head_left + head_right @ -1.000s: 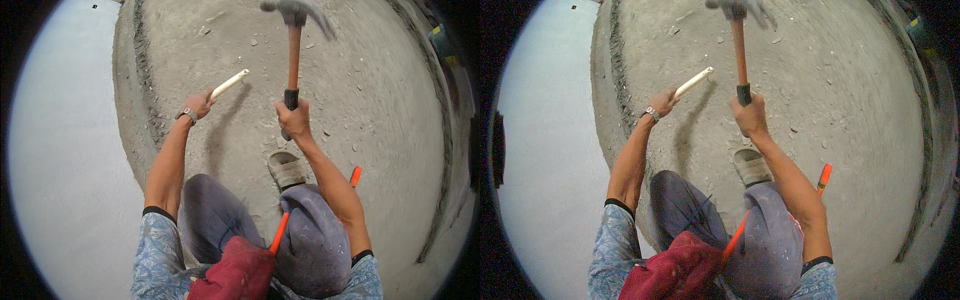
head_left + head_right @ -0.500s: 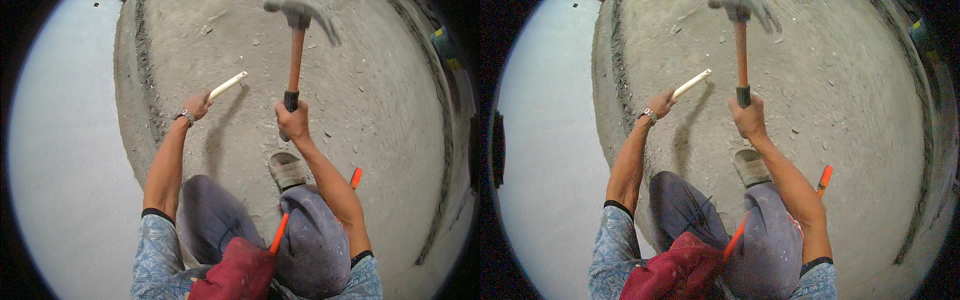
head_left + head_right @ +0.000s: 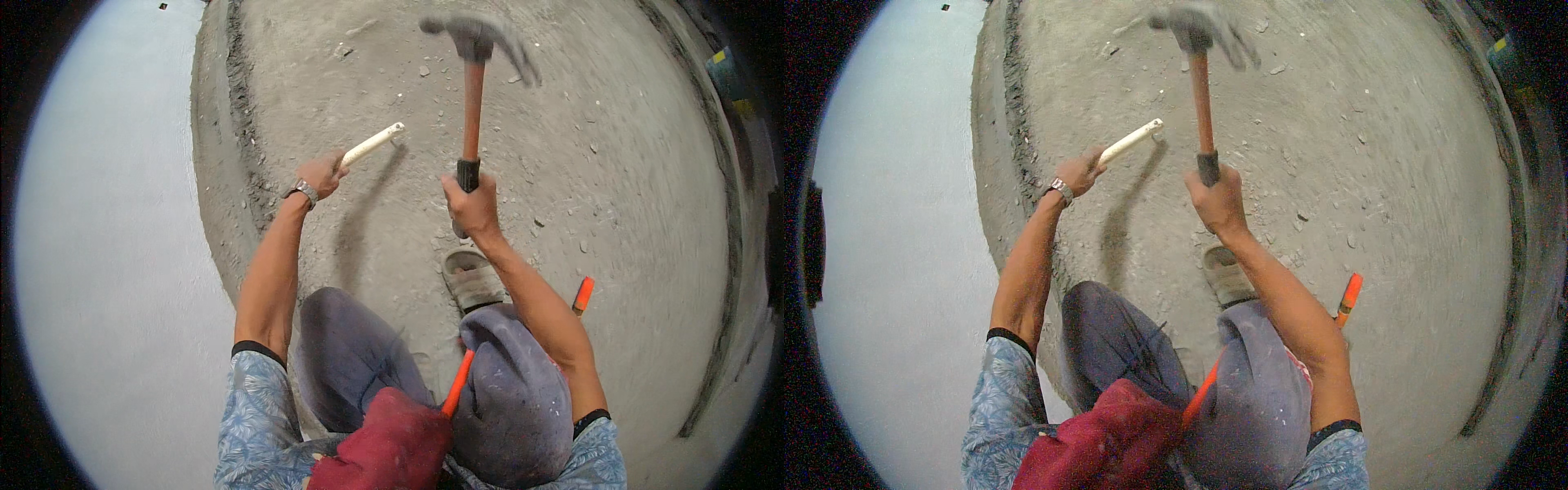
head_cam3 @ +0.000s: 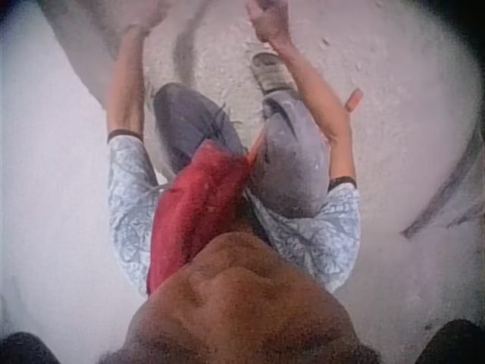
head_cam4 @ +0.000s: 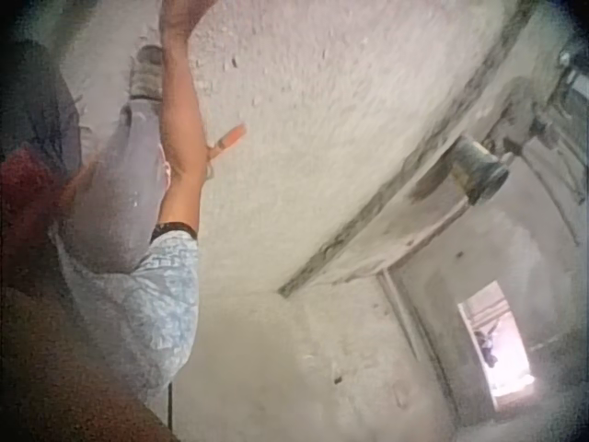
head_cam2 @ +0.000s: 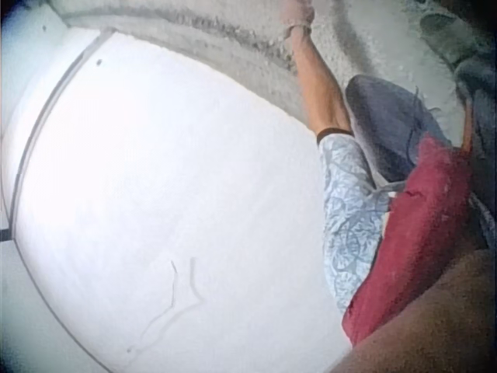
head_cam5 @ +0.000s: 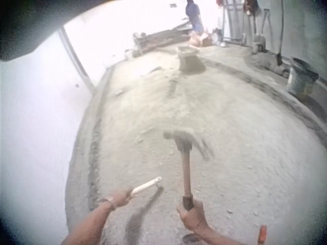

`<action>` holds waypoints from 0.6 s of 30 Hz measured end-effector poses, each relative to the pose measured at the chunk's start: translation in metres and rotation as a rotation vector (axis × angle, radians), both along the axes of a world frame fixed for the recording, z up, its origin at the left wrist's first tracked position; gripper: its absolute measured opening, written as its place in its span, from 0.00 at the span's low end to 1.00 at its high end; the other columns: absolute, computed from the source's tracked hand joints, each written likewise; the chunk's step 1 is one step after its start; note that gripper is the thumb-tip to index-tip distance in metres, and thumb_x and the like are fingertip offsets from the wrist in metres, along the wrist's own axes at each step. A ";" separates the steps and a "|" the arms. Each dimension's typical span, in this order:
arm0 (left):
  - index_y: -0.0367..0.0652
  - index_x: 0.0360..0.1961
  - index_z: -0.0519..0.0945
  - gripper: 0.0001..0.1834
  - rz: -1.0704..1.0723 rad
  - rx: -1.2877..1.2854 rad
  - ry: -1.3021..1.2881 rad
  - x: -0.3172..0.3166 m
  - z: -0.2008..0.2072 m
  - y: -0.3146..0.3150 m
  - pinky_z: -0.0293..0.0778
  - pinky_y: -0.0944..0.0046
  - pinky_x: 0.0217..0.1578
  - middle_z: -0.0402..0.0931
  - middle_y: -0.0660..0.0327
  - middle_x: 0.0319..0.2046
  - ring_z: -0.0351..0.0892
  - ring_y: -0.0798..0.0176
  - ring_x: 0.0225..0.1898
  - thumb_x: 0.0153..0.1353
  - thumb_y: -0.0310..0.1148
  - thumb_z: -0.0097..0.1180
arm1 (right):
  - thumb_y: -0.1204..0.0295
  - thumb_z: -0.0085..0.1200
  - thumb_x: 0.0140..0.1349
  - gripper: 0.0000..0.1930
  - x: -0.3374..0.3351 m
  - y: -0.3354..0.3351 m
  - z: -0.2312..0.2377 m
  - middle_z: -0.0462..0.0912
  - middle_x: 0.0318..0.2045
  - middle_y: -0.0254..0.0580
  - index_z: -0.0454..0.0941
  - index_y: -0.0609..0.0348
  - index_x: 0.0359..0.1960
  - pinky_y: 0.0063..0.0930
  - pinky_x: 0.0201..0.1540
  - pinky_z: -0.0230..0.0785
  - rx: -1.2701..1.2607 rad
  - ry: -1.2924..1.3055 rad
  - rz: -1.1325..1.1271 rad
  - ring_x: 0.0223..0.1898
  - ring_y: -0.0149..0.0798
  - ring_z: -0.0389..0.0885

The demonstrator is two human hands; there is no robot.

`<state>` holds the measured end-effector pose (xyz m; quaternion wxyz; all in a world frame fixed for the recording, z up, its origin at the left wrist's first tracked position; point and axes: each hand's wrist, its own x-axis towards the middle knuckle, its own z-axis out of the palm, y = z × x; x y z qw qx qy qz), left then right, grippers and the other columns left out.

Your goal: The person sits on the floor and repeatedly strikes a white plastic conduit pipe with a hammer to break it into smaller pieces. Another person is visible in the background working with a bucket and shovel.

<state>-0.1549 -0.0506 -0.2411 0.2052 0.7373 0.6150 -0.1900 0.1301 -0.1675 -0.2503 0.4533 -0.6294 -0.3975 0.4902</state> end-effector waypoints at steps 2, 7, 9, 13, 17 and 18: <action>0.52 0.60 0.66 0.23 -0.003 -0.014 -0.007 0.004 0.004 -0.001 0.71 0.49 0.42 0.78 0.49 0.43 0.78 0.45 0.43 0.64 0.44 0.49 | 0.67 0.56 0.49 0.14 0.001 -0.009 -0.019 0.75 0.14 0.51 0.74 0.70 0.20 0.40 0.26 0.68 -0.162 -0.177 0.107 0.22 0.43 0.80; 0.50 0.59 0.67 0.24 0.048 -0.023 -0.053 -0.020 -0.009 0.001 0.71 0.51 0.43 0.78 0.49 0.44 0.78 0.47 0.43 0.64 0.45 0.49 | 0.69 0.56 0.46 0.14 0.017 -0.006 -0.023 0.77 0.14 0.54 0.75 0.73 0.18 0.40 0.25 0.70 -0.446 -0.165 0.328 0.20 0.49 0.81; 0.49 0.59 0.67 0.24 0.086 -0.005 -0.099 -0.010 -0.003 0.005 0.70 0.51 0.43 0.78 0.49 0.43 0.78 0.47 0.43 0.64 0.45 0.50 | 0.67 0.56 0.47 0.14 0.023 0.000 -0.018 0.75 0.13 0.49 0.73 0.70 0.17 0.39 0.23 0.69 -0.319 -0.159 0.248 0.18 0.44 0.79; 0.49 0.55 0.69 0.20 0.030 0.058 -0.147 -0.005 -0.006 0.005 0.70 0.50 0.40 0.79 0.50 0.38 0.78 0.47 0.39 0.64 0.43 0.49 | 0.66 0.57 0.49 0.16 0.016 0.010 0.013 0.72 0.12 0.46 0.69 0.68 0.17 0.37 0.23 0.65 -0.037 -0.058 0.080 0.17 0.40 0.75; 0.49 0.53 0.70 0.18 -0.071 0.063 -0.047 0.019 -0.001 0.008 0.71 0.49 0.37 0.79 0.51 0.36 0.79 0.47 0.37 0.64 0.42 0.49 | 0.66 0.56 0.50 0.16 0.007 0.009 -0.025 0.76 0.16 0.52 0.73 0.71 0.21 0.39 0.28 0.69 -0.095 -0.163 0.076 0.23 0.45 0.79; 0.49 0.53 0.70 0.18 -0.068 0.081 -0.068 0.021 -0.004 0.011 0.71 0.49 0.37 0.79 0.51 0.36 0.79 0.47 0.37 0.64 0.42 0.49 | 0.66 0.56 0.50 0.16 0.012 0.003 -0.051 0.77 0.17 0.53 0.73 0.72 0.22 0.39 0.29 0.70 -0.181 -0.276 0.127 0.24 0.46 0.80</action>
